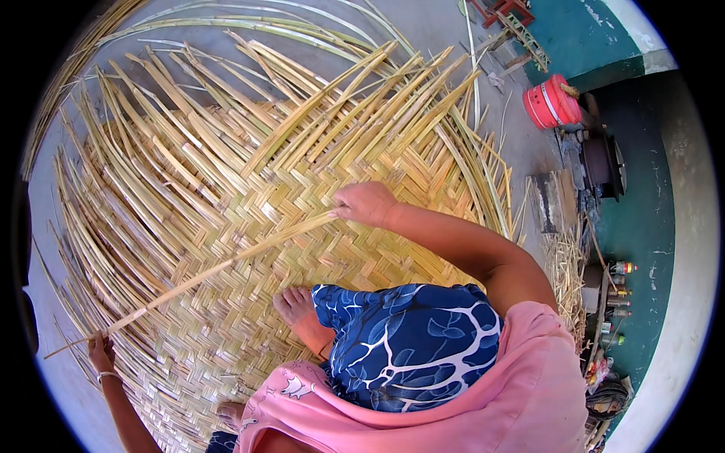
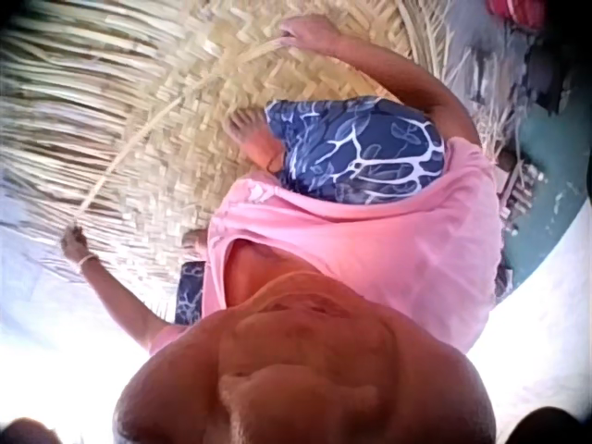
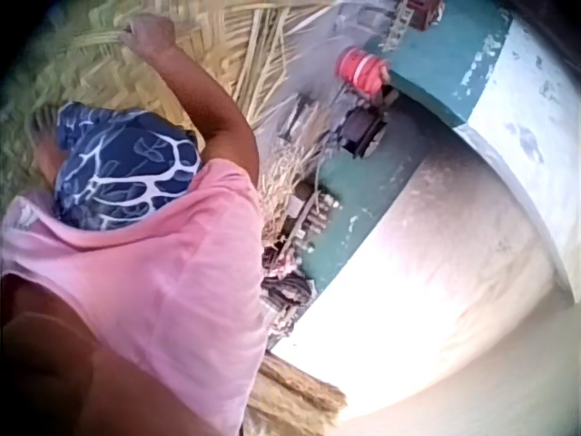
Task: The person weaves a large circular basket by hand, interlacing long dried palm leaves in an over-under pattern. They sit cross-legged on the floor, continuously threading and pressing the leaves to expand the woven surface.
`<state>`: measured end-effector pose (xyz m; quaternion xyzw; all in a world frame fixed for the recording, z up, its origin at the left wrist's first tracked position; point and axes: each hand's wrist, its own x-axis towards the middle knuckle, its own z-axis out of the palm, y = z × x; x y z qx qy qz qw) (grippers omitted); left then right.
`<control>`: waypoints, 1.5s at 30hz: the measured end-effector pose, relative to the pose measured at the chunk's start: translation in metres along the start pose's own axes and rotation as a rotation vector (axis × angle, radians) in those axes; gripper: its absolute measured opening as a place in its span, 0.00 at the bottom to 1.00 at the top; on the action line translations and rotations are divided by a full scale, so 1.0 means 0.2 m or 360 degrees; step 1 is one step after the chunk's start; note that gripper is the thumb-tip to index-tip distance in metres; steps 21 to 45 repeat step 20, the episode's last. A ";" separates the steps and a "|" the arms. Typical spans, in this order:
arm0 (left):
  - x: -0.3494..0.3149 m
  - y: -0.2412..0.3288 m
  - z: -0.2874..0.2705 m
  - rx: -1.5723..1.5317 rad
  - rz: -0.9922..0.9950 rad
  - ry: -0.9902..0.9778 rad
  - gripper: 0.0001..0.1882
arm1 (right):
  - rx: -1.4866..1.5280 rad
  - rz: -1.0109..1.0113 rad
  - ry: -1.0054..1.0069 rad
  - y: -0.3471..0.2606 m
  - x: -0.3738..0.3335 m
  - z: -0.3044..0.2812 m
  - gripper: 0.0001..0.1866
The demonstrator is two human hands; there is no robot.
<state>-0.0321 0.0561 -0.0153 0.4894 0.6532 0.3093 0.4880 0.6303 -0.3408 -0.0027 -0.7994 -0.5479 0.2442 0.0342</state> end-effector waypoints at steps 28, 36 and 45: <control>-0.53 -0.63 -0.69 -0.0029 -0.0676 0.0482 0.09 | -0.0207 -0.0243 0.0093 -0.19 -0.04 0.15 0.14; -0.53 -0.63 -0.69 -0.0029 -0.0676 0.0482 0.09 | -0.0207 -0.0243 0.0093 -0.19 -0.04 0.15 0.14; -0.53 -0.63 -0.69 -0.0029 -0.0676 0.0482 0.09 | -0.0207 -0.0243 0.0093 -0.19 -0.04 0.15 0.14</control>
